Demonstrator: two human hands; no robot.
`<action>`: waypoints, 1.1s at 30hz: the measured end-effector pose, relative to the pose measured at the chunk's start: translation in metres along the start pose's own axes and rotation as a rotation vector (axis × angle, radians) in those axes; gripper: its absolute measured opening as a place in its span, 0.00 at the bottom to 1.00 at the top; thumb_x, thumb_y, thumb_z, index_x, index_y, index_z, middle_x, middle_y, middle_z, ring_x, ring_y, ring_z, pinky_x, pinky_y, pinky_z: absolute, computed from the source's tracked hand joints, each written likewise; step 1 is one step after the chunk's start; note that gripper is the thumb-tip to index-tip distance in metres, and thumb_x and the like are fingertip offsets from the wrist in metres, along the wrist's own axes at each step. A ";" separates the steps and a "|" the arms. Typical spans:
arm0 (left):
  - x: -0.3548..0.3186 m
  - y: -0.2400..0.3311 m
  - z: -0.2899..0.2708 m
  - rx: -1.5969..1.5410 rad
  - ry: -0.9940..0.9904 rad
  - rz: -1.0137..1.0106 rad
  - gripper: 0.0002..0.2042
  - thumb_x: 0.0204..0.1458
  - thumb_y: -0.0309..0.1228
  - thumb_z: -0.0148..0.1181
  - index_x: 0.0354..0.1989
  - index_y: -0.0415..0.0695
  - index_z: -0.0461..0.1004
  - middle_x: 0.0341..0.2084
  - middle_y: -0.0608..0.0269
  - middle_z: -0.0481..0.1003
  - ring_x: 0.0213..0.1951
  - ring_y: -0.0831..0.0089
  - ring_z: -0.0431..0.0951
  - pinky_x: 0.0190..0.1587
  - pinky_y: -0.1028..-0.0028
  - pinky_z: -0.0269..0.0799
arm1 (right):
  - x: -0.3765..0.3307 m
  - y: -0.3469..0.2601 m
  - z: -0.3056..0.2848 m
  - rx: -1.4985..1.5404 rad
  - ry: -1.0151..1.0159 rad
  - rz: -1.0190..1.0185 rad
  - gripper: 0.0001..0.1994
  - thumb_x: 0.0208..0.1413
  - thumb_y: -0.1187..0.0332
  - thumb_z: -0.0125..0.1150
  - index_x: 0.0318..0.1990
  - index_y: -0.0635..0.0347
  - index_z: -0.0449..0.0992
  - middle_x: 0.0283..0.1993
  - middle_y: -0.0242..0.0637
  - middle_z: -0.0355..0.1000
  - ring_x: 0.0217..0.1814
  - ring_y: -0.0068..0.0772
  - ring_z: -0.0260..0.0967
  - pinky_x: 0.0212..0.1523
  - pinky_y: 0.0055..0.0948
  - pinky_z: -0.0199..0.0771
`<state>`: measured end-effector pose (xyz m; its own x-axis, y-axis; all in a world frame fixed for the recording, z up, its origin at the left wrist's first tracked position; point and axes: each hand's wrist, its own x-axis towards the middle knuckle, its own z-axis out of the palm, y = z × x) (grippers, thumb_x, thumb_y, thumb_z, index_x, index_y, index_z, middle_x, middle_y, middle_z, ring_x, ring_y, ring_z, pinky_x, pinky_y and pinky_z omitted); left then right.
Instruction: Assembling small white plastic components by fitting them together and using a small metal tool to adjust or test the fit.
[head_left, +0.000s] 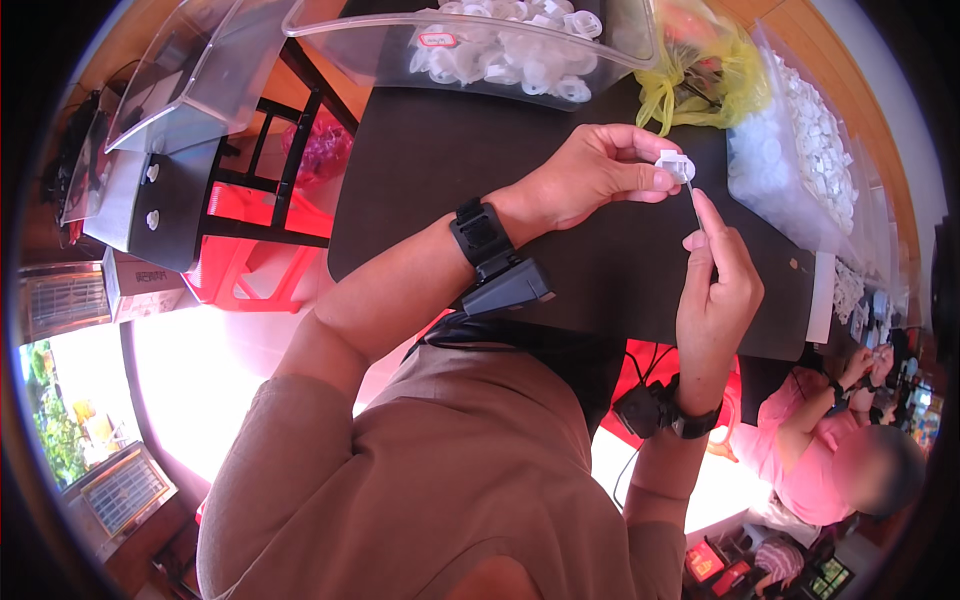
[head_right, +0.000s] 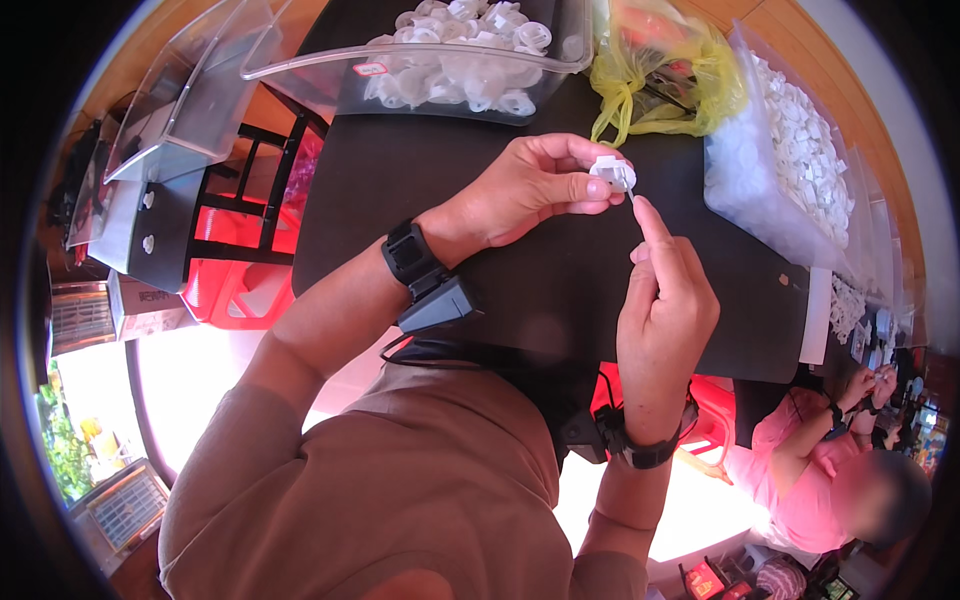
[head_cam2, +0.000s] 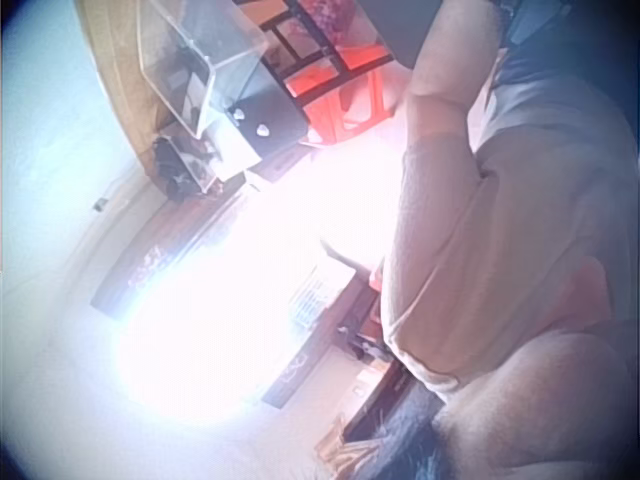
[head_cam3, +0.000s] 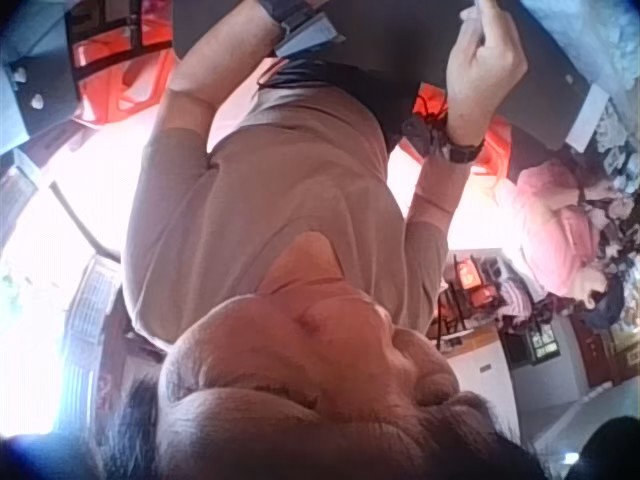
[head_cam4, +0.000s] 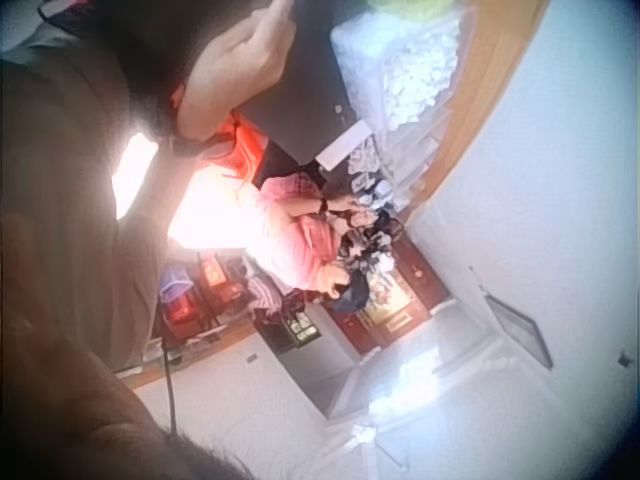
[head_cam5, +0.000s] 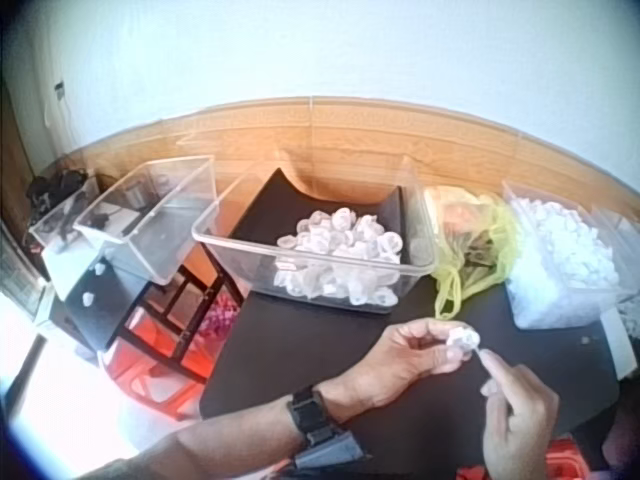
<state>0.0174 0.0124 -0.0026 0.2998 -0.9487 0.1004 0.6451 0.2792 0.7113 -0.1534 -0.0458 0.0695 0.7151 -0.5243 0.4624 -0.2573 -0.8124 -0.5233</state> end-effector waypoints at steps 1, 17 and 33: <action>0.000 0.000 0.000 -0.001 0.004 0.005 0.15 0.54 0.22 0.62 0.51 0.39 0.74 0.44 0.57 0.78 0.45 0.70 0.80 0.51 0.70 0.77 | 0.001 0.000 0.000 -0.009 0.000 -0.007 0.22 0.52 0.86 0.50 0.53 0.58 0.77 0.27 0.40 0.67 0.27 0.32 0.69 0.30 0.28 0.69; 0.000 0.001 0.001 0.022 0.046 -0.004 0.15 0.54 0.22 0.63 0.51 0.39 0.74 0.43 0.57 0.78 0.45 0.70 0.80 0.50 0.72 0.78 | 0.004 -0.003 0.000 -0.079 -0.062 0.010 0.19 0.56 0.82 0.50 0.54 0.58 0.76 0.28 0.44 0.67 0.27 0.42 0.70 0.31 0.36 0.70; -0.002 0.001 0.002 0.042 0.058 0.015 0.15 0.54 0.22 0.63 0.50 0.39 0.74 0.43 0.57 0.78 0.45 0.70 0.80 0.50 0.72 0.78 | 0.006 -0.006 0.000 -0.121 -0.070 -0.016 0.18 0.56 0.81 0.52 0.54 0.58 0.75 0.29 0.46 0.66 0.27 0.46 0.68 0.30 0.38 0.68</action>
<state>0.0166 0.0141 -0.0006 0.3498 -0.9341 0.0717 0.6108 0.2854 0.7386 -0.1471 -0.0440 0.0757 0.7619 -0.4956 0.4170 -0.3192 -0.8475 -0.4242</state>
